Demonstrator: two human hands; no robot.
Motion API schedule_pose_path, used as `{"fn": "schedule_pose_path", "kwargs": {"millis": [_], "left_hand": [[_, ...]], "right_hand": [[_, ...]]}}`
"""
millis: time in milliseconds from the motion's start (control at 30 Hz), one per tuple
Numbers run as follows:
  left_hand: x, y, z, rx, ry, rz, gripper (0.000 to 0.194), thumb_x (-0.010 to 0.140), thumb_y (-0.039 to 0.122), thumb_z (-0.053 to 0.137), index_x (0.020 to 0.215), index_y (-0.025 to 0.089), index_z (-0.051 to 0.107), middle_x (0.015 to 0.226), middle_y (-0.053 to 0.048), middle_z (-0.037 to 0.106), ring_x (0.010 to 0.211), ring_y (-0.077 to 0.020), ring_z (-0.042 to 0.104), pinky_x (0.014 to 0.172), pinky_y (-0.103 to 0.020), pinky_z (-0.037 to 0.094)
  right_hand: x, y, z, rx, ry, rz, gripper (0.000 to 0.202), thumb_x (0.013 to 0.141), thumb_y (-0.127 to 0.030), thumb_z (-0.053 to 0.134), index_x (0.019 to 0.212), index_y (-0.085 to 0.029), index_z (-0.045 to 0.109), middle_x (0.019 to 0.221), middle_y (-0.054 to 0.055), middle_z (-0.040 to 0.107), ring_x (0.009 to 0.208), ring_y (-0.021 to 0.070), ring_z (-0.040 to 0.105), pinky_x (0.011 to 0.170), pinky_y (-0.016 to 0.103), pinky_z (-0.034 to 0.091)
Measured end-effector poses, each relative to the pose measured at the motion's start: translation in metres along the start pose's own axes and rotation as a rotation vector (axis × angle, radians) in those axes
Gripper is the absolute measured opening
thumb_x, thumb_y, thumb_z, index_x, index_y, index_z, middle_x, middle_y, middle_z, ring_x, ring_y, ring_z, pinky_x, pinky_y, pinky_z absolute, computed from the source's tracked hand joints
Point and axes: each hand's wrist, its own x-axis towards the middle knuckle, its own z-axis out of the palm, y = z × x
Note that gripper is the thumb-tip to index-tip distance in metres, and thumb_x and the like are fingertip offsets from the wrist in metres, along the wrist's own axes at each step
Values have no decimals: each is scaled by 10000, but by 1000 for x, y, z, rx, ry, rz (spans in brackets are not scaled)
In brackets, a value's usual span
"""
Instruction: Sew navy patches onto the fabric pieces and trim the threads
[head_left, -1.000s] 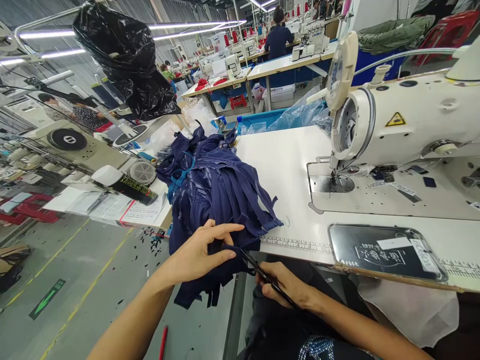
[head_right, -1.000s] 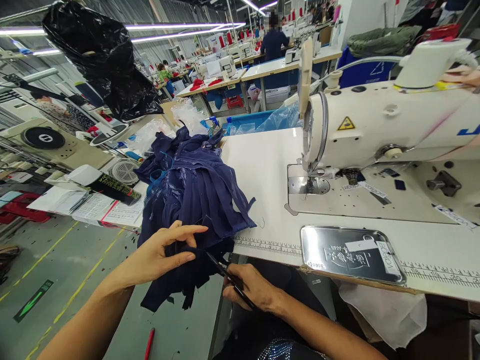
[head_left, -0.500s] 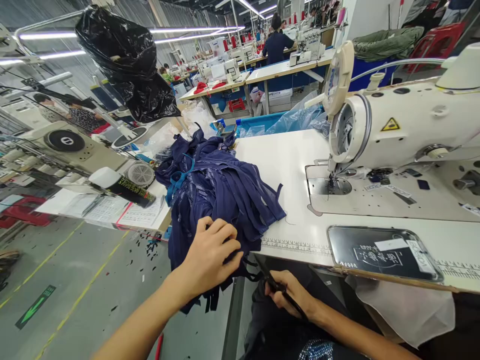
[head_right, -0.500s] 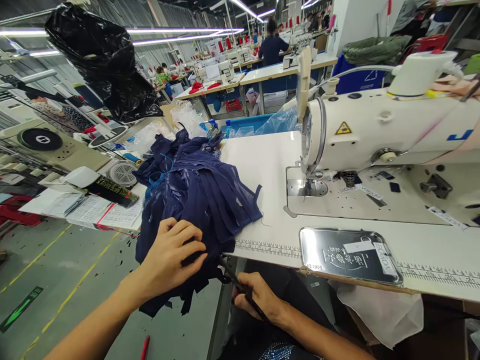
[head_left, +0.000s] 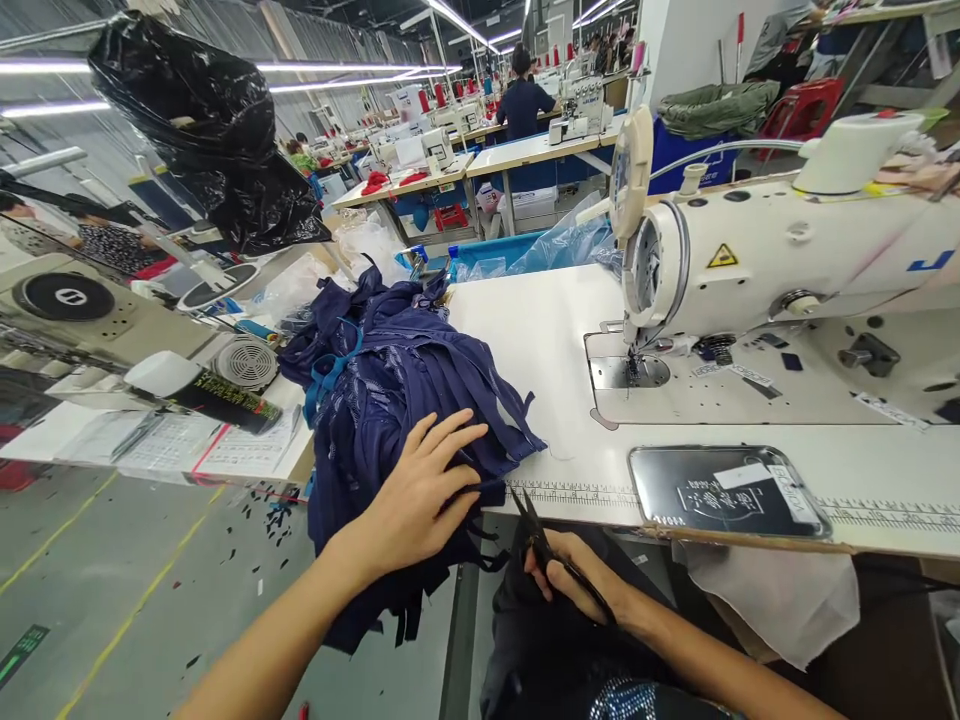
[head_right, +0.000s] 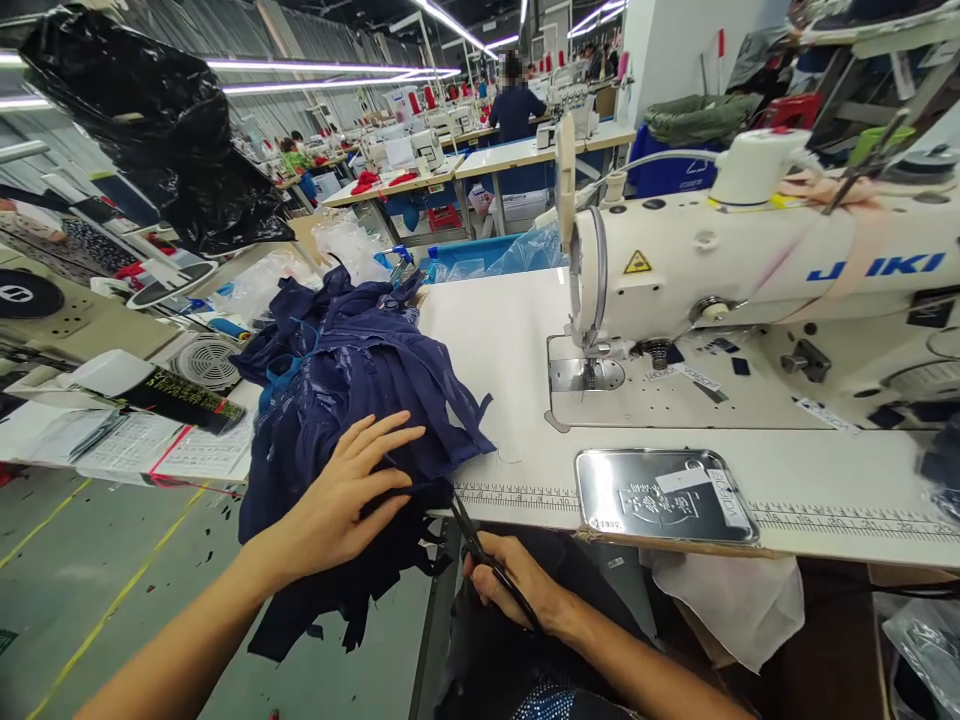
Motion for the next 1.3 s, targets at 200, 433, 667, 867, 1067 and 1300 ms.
{"fn": "schedule_pose_path", "kwargs": {"millis": [200,433,667,867,1067,1300], "left_hand": [[-4,-3,-18,-184,-76,-31,68,776,137,487,728,184,499,1241,-83,526,1268,-228,340,1073,-483,183],[-4,-9,-8,-273,39,-90,203,712,70,448,598,189,330,708,30,579,730,-102,556,943,-385,316],[-1,-9,-13,-368,25,-171,247,682,171,562,900,207,451,816,12,588,877,-151,518,927,-360,350],[12,-10,2,-168,-72,-131,118,775,172,511,863,191,586,716,7,585,728,-144,519,790,-356,344],[11,-12,-5,-51,216,-70,122,808,186,498,784,187,618,862,-55,576,868,-183,529,804,-376,365],[22,-7,-9,-199,112,-19,82,738,121,501,693,189,508,1185,-78,575,1208,-241,420,1045,-501,226]], "right_hand": [[27,-23,-3,-14,-121,-59,590,763,-719,336,753,-148,488,599,-25,412,513,78,343,459,210,285],[28,-10,4,65,-44,-8,602,623,-765,493,609,-165,449,466,-67,328,418,52,280,383,197,209],[25,-9,3,61,-68,-43,618,751,-742,321,800,-153,500,571,-24,431,495,92,407,449,218,329],[34,-13,8,73,24,-26,618,643,-784,439,628,-166,456,466,-65,340,418,54,293,387,197,226],[22,-4,15,88,11,-13,602,688,-766,406,689,-166,457,505,-58,357,432,60,307,395,199,238],[29,-17,14,-34,101,-148,539,818,-676,265,819,-172,456,634,-24,403,554,105,377,527,249,342]]}}
